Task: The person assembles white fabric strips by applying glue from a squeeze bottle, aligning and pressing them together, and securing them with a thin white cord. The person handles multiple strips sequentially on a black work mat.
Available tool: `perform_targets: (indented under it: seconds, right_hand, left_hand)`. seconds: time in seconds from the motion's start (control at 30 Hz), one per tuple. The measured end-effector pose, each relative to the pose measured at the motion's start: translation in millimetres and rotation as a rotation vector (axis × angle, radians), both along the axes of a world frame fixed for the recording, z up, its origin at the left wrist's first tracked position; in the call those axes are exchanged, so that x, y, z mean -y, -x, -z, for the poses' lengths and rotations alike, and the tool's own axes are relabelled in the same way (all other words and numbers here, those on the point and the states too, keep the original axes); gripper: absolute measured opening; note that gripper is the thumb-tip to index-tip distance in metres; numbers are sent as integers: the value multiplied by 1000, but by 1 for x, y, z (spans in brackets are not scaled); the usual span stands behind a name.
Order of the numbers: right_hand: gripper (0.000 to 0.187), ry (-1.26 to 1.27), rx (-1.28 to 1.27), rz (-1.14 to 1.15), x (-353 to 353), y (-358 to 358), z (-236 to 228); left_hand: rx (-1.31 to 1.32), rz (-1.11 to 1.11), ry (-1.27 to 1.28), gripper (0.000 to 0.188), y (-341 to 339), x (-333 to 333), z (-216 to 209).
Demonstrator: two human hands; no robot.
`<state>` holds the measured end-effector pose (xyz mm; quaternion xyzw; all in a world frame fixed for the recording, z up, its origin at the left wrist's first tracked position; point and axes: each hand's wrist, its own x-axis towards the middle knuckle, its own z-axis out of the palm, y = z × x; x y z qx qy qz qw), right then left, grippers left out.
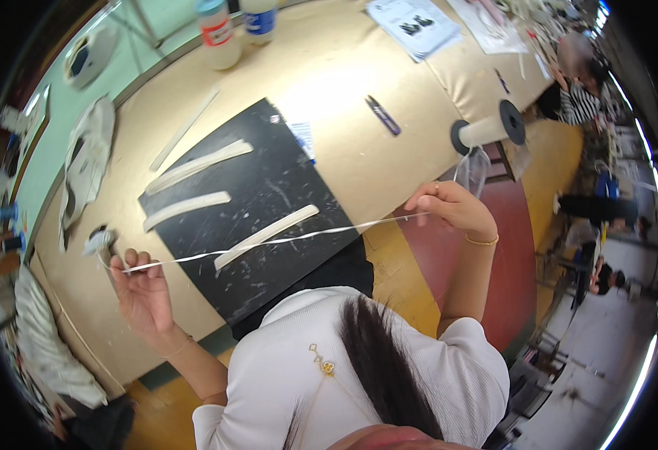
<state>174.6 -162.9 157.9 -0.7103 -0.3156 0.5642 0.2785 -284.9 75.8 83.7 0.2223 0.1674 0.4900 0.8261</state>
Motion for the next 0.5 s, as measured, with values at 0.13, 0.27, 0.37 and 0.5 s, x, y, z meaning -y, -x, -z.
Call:
perform_targets:
  seconds: [0.13,0.27,0.37,0.5]
  right_hand:
    - [32,34,22,341,73,-23,21]
    - [25,142,648,237,111,-29,85]
    - [24,-114,940,177,46,17,85]
    - [22,-646,681,55,-49,81,82]
  left_hand:
    - [182,47,302,25,-44,1,20]
    - [-139,105,220,22,-86,27,27]
    - [-453,179,3,22,-112,61,23]
    - [-623,231,-65,24,-121,91,15]
